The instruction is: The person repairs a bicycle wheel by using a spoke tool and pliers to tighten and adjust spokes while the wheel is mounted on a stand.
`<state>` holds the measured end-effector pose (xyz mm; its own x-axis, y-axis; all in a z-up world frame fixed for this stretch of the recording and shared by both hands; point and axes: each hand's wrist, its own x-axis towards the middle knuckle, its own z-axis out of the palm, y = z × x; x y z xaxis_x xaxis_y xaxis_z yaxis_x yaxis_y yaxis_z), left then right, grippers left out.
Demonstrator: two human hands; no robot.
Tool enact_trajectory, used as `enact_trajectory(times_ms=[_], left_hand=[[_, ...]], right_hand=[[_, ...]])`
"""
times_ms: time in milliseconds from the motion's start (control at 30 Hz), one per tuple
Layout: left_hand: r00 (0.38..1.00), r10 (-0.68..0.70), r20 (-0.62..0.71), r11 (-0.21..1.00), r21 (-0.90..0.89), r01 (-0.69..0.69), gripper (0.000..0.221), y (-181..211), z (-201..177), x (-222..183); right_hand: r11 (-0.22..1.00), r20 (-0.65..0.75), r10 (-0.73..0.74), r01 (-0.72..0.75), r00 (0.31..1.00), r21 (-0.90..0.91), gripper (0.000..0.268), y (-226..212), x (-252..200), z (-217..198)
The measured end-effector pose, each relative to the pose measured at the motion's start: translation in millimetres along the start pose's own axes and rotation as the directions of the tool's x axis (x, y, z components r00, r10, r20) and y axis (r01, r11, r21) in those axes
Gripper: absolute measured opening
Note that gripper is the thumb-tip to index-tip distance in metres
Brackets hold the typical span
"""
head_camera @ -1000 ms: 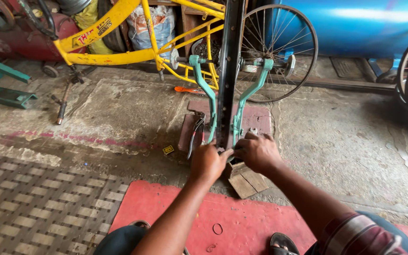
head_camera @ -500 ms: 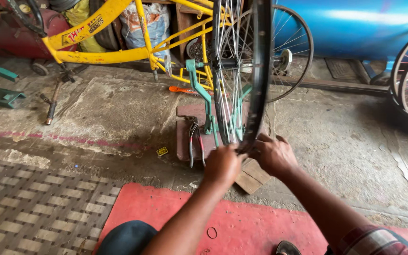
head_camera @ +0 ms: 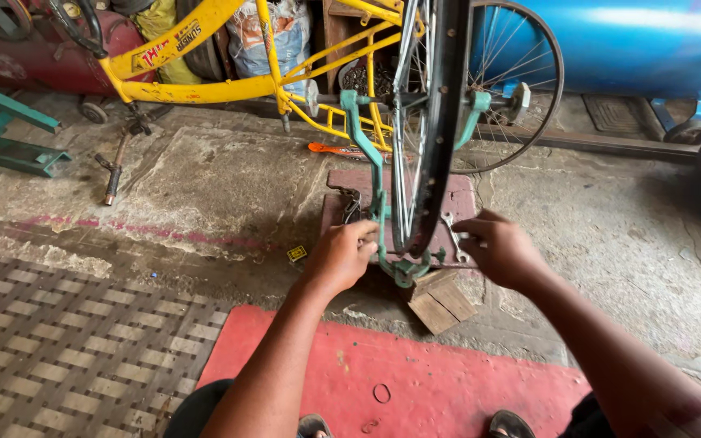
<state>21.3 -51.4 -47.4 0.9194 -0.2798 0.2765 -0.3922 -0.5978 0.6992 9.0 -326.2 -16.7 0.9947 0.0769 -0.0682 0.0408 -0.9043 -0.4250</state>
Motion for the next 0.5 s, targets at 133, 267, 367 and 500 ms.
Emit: enact_trajectory(times_ms=[133,267,367,500], left_hand=[[0.982,-0.153,0.114,0.981,0.141,0.136,0.039,2,-8,1],[0.95,-0.242,0.196,0.962,0.178,0.208,0.045,-7,5,5],[0.941,-0.278,0.193,0.946,0.226,0.233,0.043,-10,13,10],[0.924,-0.308,0.225,0.928,0.283,0.241,0.033,-12,17,9]], right_hand=[[0.977,-0.254,-0.181,0.204,0.95,0.066,0.025,-2,-4,-20],[0.958,-0.416,-0.228,0.28,0.88,0.067,0.025,-23,-6,-49],[0.908,-0.496,-0.153,0.32,0.854,0.27,0.027,-46,-16,-71],[0.756,-0.588,-0.184,0.495,0.788,0.428,0.028,-78,-25,-97]])
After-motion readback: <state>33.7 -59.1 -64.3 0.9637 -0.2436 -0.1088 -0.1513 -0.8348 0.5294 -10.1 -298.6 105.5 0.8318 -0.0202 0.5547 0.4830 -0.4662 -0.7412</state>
